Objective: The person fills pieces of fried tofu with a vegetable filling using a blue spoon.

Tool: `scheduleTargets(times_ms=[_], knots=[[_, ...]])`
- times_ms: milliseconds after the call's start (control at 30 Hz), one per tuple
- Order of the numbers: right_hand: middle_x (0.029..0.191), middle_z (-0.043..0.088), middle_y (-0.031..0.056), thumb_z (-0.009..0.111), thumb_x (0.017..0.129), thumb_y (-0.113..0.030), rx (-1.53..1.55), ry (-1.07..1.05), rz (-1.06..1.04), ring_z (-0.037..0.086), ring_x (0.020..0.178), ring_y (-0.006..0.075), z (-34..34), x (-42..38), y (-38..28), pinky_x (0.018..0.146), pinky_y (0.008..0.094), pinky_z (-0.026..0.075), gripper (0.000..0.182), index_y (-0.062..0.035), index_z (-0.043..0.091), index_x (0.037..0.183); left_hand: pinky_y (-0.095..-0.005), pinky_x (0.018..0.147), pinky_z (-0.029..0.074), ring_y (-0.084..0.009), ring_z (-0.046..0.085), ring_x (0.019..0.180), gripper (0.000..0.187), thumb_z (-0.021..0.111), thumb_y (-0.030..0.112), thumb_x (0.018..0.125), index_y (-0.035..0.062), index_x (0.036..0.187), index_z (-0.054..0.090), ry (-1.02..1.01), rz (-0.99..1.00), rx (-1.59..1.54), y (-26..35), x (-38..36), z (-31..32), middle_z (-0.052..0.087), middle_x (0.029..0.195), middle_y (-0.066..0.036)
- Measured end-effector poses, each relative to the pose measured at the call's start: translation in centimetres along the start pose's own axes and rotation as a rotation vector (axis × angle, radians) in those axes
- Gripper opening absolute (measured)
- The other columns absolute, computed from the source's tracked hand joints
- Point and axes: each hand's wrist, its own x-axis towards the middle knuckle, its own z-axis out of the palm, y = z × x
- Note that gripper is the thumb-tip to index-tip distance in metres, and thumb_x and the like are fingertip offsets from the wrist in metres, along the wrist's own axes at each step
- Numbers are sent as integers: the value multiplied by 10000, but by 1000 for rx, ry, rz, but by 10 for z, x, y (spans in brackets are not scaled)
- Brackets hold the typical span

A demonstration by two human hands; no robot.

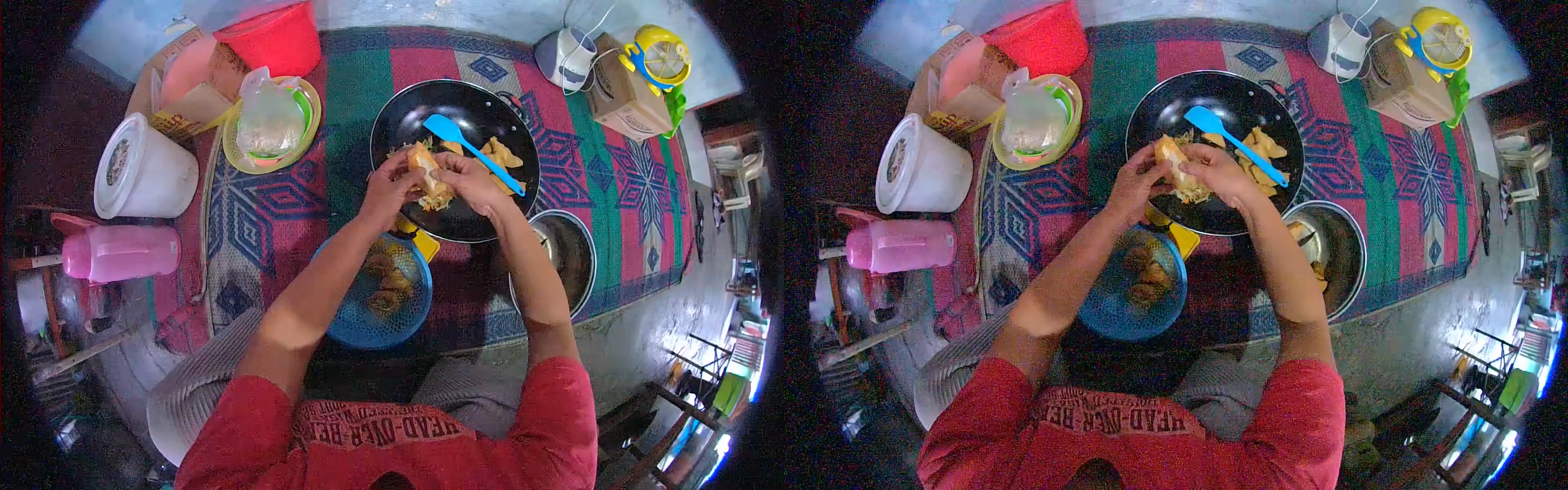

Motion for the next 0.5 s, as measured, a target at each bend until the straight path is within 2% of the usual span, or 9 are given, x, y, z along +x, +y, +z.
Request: scheduleTargets(times_ms=[133, 200, 233, 300, 333, 400, 433, 500], knots=[[977, 559, 52, 579, 779, -153, -122, -1, 52, 532, 840, 122, -1, 3, -11, 723, 243, 439, 339, 17, 512, 1064, -296, 704, 503, -165, 543, 869, 392, 560, 70, 776, 65, 1152, 448, 1, -16, -72, 0, 9, -8, 520, 1007, -75], [937, 589, 78, 575, 768, -183, -272, 88, -20, 564, 822, 171, -8, 12, -11, 703, 277, 449, 301, -27, 555, 1025, -304, 715, 503, -173, 541, 885, 395, 546, 61, 783, 52, 1163, 437, 68, 3, -46, 10, 8, -14, 516, 1020, -83], [937, 589, 78, 575, 768, -183, -270, 88, -17, 564, 822, 171, -18, 24, -1, 703, 277, 449, 301, -27, 555, 1025, -304, 715, 503, -173, 541, 885, 395, 546, 61, 783, 52, 1163, 437, 70, -1, -45, 15, 8, -18, 516, 1020, -83], [846, 608, 67, 575, 765, -178, -1000, 223, -308, 577, 724, 172, -37, 47, 27, 642, 318, 442, 294, -50, 555, 1029, -308, 719, 504, -179, 543, 889, 396, 531, 49, 790, 38, 1172, 427, 123, 27, -59, 22, 9, -29, 517, 1017, -84], [846, 608, 67, 575, 765, -178, -999, 221, -307, 577, 724, 172, -39, 53, 36, 642, 318, 442, 294, -50, 555, 1029, -314, 734, 501, -191, 540, 904, 392, 518, 46, 800, 31, 1178, 418, 133, 39, -76, 22, 9, -33, 510, 1031, -89], [867, 596, 143, 603, 719, -183, -1190, 253, -230, 584, 751, 261, -24, 64, 42, 661, 347, 450, 349, -71, 552, 1045, -304, 759, 487, -185, 531, 929, 384, 511, 71, 810, 41, 1181, 414, 142, 27, -61, 21, 10, -40, 505, 1050, -77], [867, 596, 143, 603, 719, -183, -1186, 252, -230, 584, 751, 261, -16, 69, 45, 661, 347, 450, 349, -71, 552, 1045, -295, 784, 473, -179, 522, 954, 378, 504, 97, 820, 50, 1183, 410, 147, 16, -47, 20, 10, -43, 500, 1068, -66], [839, 586, 180, 584, 698, -161, -1053, 277, -297, 564, 829, 309, 0, 76, 51, 727, 381, 458, 337, -142, 559, 1033, -310, 782, 479, -187, 524, 947, 377, 498, 70, 818, 45, 1184, 411, 153, 1, -61, 19, 8, -46, 496, 1069, -76]])
